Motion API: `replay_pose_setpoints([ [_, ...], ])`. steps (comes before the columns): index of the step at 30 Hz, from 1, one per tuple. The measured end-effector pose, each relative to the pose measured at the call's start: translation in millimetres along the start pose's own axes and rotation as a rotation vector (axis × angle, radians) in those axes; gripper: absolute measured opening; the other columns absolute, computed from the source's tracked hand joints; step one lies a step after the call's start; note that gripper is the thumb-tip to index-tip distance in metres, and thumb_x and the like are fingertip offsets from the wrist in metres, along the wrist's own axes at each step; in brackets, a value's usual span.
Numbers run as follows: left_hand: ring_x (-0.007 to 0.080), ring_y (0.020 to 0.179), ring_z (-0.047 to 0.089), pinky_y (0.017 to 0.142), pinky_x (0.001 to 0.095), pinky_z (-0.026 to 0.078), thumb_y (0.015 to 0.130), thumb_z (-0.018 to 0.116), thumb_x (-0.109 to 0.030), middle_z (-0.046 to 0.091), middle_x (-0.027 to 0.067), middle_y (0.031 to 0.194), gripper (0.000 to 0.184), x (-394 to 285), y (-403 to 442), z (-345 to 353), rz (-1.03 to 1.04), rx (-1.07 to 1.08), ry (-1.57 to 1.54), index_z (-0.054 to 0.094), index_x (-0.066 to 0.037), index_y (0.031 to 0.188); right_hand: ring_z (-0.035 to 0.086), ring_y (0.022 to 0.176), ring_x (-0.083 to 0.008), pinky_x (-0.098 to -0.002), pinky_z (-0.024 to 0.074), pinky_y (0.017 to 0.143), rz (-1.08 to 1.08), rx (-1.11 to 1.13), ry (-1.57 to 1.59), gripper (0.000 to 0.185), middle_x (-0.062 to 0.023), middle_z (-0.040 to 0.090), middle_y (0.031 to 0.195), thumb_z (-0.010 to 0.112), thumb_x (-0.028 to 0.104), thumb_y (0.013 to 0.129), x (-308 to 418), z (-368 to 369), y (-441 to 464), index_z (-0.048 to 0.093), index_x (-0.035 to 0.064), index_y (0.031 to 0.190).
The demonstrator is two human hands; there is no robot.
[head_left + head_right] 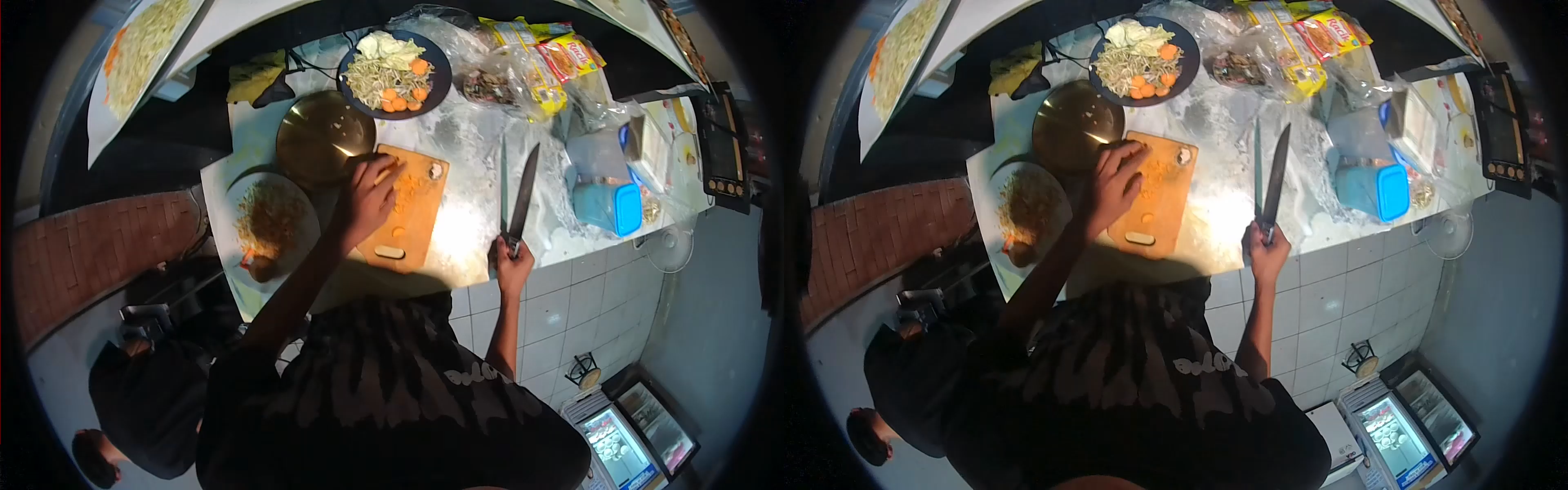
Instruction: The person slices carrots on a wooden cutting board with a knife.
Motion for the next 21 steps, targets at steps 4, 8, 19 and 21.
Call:
replay_pose_setpoints([
  [4, 0.0323, 0.110, 0.057, 0.096, 0.0413, 0.049, 0.084, 0.067, -0.003, 0.060, 0.0116, 0.123, 0.047, -7, 4, 12, -0.085, -0.200, 0.021, 0.063, -0.006, 0.130, 0.046, 0.055, -0.0020, -0.0226, 0.0367, 0.048, -0.013, 0.050, -0.002, 0.015, 0.0057, 0.054, 0.065, 0.071, 0.011, 0.092, -2, -6, 3, 0.064, 0.0016, 0.083],
  [8, 0.0331, 0.109, 0.057, 0.096, 0.0419, 0.048, 0.085, 0.067, -0.003, 0.063, 0.0129, 0.116, 0.042, 1, 12, 22, -0.148, -0.228, 0.043, 0.065, -0.006, 0.127, 0.046, 0.055, -0.0042, -0.0262, 0.0397, 0.050, -0.105, 0.079, -0.090, 0.020, 0.0039, 0.055, 0.063, 0.072, 0.014, 0.090, -15, -7, 13, 0.063, 0.0005, 0.079],
  [19, 0.0156, 0.075, 0.069, 0.071, 0.0265, 0.055, 0.085, 0.079, -0.009, 0.075, 0.0122, 0.097, 0.031, -11, -31, 47, -0.432, -0.639, -0.358, 0.071, -0.001, 0.114, 0.048, 0.054, -0.0103, -0.0321, 0.0425, 0.053, -0.175, 0.283, -0.097, 0.030, -0.0033, 0.056, 0.059, 0.074, 0.024, 0.088, -22, -15, 16, 0.060, 0.0005, 0.076],
  [21, 0.0177, 0.077, 0.070, 0.073, 0.0288, 0.056, 0.085, 0.079, -0.010, 0.074, 0.0127, 0.097, 0.031, -16, -34, 55, -0.489, -0.598, -0.337, 0.071, -0.001, 0.113, 0.050, 0.054, -0.0148, -0.0339, 0.0429, 0.054, -0.318, 0.225, -0.161, 0.031, -0.0078, 0.058, 0.059, 0.074, 0.026, 0.088, -22, -17, 10, 0.062, -0.0004, 0.079],
])
Point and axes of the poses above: each hand's wrist, its own y-axis towards the middle knuckle, its own z-axis out of the palm, x = y × z, the point moved 1 cm from there along y, towards the middle knuckle
